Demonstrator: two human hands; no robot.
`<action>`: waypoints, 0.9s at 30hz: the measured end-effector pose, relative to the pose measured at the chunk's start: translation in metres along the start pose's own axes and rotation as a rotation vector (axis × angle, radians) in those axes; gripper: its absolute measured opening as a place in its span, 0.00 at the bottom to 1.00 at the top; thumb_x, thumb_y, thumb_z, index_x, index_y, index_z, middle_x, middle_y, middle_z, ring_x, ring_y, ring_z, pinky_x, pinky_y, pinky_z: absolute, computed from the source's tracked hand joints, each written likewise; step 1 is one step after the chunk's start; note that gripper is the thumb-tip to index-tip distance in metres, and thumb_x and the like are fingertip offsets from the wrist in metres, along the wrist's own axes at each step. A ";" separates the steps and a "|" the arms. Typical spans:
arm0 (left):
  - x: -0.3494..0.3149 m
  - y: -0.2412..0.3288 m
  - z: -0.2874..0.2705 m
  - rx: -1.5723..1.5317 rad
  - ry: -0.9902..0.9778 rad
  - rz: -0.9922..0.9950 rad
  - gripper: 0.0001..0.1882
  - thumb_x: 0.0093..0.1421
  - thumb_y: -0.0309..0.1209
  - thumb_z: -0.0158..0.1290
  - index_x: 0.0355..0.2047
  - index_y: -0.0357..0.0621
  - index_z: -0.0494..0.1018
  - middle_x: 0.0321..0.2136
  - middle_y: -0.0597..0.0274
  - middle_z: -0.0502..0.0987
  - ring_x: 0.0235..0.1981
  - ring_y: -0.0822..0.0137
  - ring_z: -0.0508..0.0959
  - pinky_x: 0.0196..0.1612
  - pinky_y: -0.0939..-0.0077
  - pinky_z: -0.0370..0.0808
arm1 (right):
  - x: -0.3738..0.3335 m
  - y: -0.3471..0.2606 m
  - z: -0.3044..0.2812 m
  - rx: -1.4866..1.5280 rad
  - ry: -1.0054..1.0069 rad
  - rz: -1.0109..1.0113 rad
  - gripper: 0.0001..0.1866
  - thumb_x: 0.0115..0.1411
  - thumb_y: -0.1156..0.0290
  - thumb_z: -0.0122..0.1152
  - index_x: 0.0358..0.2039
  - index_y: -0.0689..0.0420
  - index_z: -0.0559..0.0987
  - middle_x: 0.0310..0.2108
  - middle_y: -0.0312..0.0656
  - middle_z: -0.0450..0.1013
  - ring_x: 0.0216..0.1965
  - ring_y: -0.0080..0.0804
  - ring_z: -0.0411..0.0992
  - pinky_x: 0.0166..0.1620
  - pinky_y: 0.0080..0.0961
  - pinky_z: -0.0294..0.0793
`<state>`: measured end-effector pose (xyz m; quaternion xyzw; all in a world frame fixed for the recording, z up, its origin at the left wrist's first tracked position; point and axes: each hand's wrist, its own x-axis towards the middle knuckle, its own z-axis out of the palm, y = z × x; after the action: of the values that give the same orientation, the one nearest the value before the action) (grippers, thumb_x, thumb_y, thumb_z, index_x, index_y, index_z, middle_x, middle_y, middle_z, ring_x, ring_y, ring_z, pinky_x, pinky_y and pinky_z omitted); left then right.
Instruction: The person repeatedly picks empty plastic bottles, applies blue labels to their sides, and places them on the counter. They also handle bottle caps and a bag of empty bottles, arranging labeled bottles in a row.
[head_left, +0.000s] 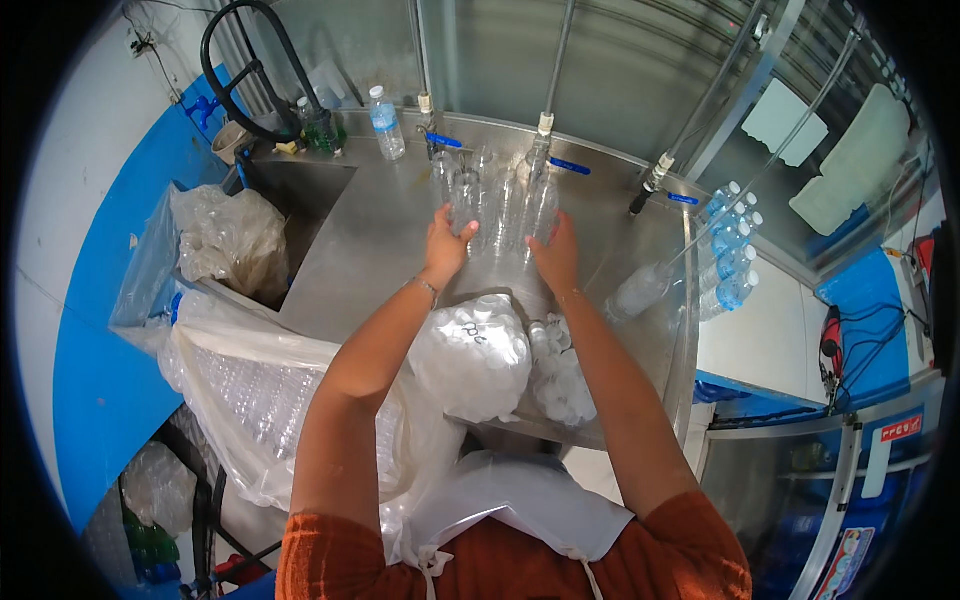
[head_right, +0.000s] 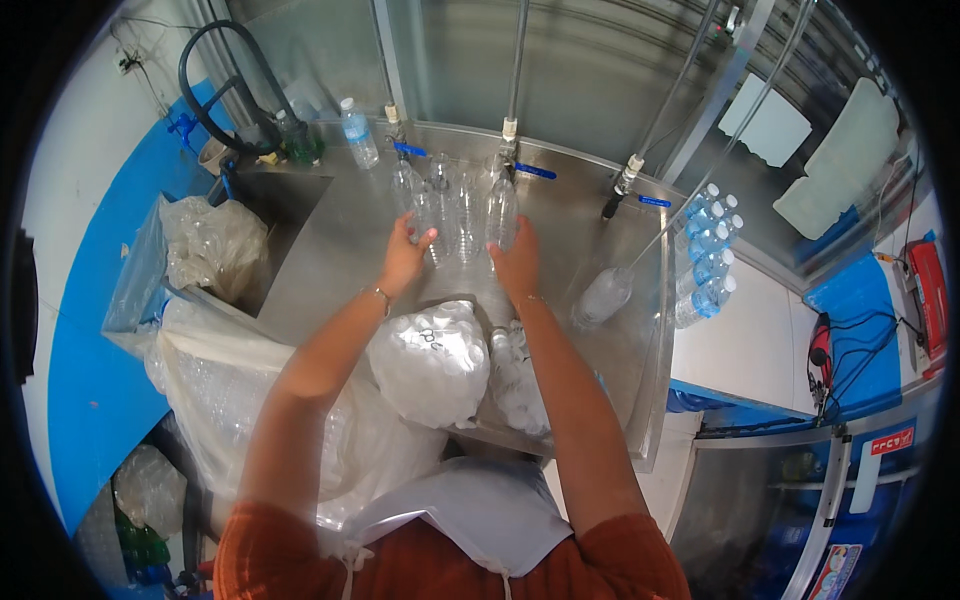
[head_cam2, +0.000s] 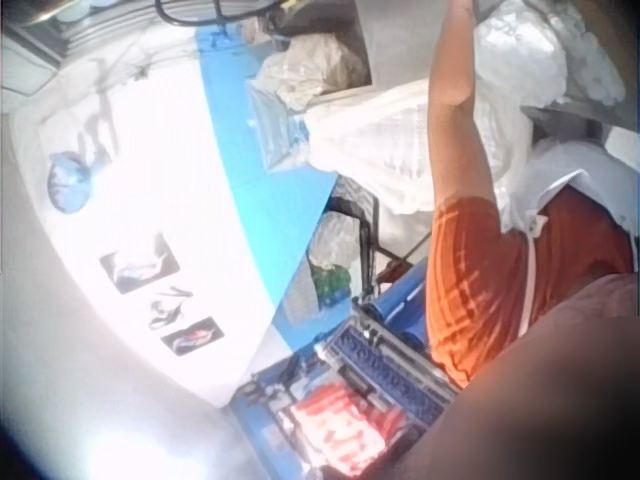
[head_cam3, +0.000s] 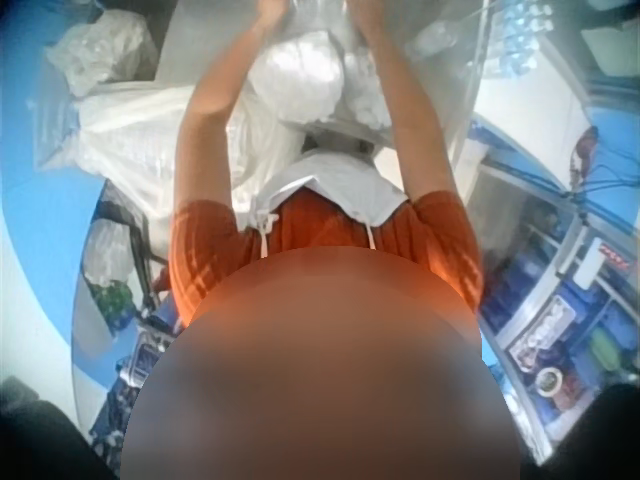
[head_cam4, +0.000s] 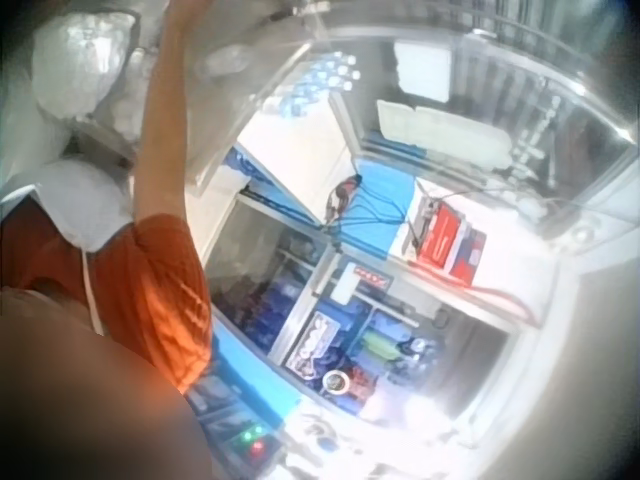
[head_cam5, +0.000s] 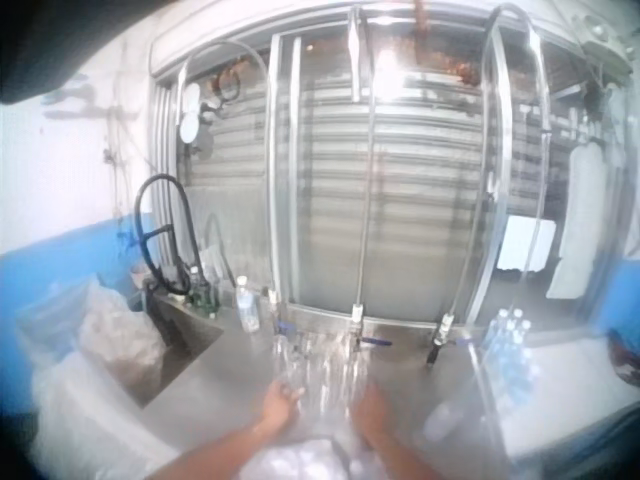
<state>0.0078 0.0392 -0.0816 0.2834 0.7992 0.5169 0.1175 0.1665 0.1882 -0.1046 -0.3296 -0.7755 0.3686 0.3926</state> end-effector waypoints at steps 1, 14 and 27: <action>0.001 0.004 0.000 0.009 0.004 -0.003 0.43 0.56 0.43 0.64 0.65 0.42 0.55 0.56 0.38 0.67 0.57 0.46 0.69 0.57 0.58 0.69 | 0.003 0.002 0.005 0.013 -0.002 0.018 0.44 0.47 0.71 0.74 0.63 0.59 0.60 0.56 0.54 0.66 0.55 0.45 0.67 0.57 0.36 0.68; -0.131 0.089 -0.326 0.598 -0.478 0.040 0.10 0.50 0.28 0.49 0.17 0.43 0.79 0.13 0.60 0.76 0.18 0.66 0.79 0.26 0.70 0.73 | -0.144 -0.225 0.014 0.681 -0.854 -0.430 0.06 0.61 0.81 0.57 0.38 0.60 0.78 0.37 0.40 0.74 0.35 0.24 0.74 0.40 0.20 0.74; -0.279 -0.073 -0.274 0.987 -0.253 -0.286 0.40 0.49 0.48 0.65 0.62 0.56 0.64 0.61 0.38 0.60 0.62 0.33 0.60 0.59 0.40 0.63 | -0.187 -0.312 0.036 -0.597 -1.639 -1.223 0.28 0.53 0.56 0.68 0.53 0.52 0.77 0.54 0.47 0.70 0.60 0.48 0.64 0.61 0.53 0.61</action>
<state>0.0785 -0.3520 -0.0565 0.2535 0.9577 0.0197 0.1350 0.1552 -0.1320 0.0705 0.3815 -0.8958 0.0130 -0.2275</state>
